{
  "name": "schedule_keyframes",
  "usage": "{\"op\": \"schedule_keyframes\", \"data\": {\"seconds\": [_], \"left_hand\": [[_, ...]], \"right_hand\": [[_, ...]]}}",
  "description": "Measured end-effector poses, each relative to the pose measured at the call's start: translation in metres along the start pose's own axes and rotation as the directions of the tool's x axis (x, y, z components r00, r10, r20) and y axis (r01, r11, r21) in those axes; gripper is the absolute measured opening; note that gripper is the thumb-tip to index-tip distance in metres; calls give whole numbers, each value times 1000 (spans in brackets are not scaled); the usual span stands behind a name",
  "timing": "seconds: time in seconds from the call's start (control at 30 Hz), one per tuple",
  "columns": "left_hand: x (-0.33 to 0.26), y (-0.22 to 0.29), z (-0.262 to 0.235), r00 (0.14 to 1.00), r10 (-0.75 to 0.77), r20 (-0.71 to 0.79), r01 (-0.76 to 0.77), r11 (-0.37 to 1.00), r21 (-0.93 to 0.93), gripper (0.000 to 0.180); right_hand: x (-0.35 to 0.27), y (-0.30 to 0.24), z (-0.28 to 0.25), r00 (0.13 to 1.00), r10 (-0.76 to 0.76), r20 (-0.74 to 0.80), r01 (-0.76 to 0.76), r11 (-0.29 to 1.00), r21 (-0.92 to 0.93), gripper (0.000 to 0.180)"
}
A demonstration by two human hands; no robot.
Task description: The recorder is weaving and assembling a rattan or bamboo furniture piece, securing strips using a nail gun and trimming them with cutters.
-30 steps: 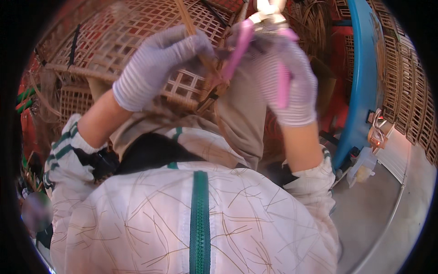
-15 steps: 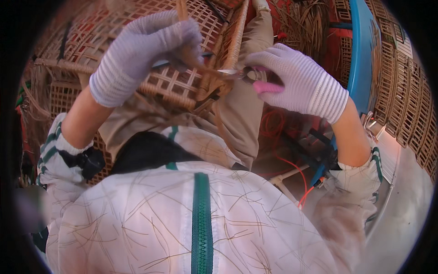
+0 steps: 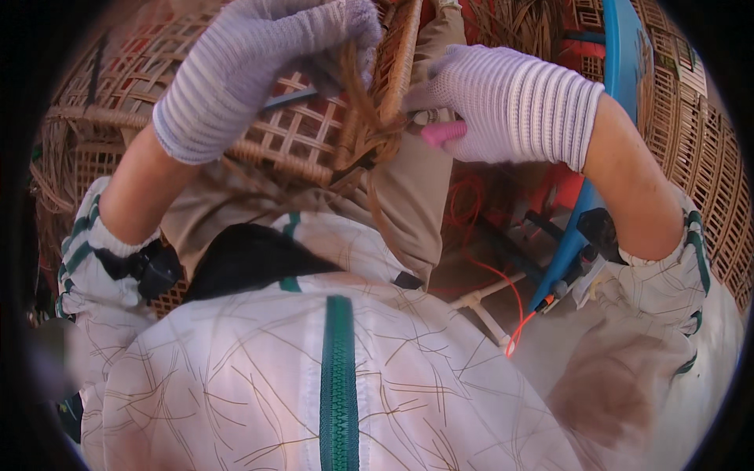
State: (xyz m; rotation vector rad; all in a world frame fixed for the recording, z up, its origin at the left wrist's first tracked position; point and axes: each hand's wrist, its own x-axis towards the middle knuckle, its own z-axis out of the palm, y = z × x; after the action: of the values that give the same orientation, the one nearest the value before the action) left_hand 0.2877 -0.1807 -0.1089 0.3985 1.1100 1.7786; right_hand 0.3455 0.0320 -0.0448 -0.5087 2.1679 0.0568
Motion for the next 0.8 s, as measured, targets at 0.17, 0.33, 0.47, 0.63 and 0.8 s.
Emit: {"op": "schedule_keyframes", "data": {"seconds": [0.17,0.33,0.47,0.63,0.8], "left_hand": [[2,7,5,988,-104,-114,106,994,13,25],[-7,1,-7,989,-81,-125,84,996,23,26],[-12,-15,-20,985,-139,-103,128,986,-106,28],[-5,-21,-41,986,-146,-79,134,982,-133,27],[-3,-16,-40,970,-190,-152,175,979,-107,27]], "right_hand": [[4,-9,-14,982,91,165,-78,993,-84,41],[8,-17,-22,973,123,197,-97,986,-135,42],[6,-7,-14,995,11,94,-2,995,-99,42],[32,9,-7,989,-143,-36,142,989,-45,33],[40,0,-20,985,-28,170,34,999,-33,41]]}}
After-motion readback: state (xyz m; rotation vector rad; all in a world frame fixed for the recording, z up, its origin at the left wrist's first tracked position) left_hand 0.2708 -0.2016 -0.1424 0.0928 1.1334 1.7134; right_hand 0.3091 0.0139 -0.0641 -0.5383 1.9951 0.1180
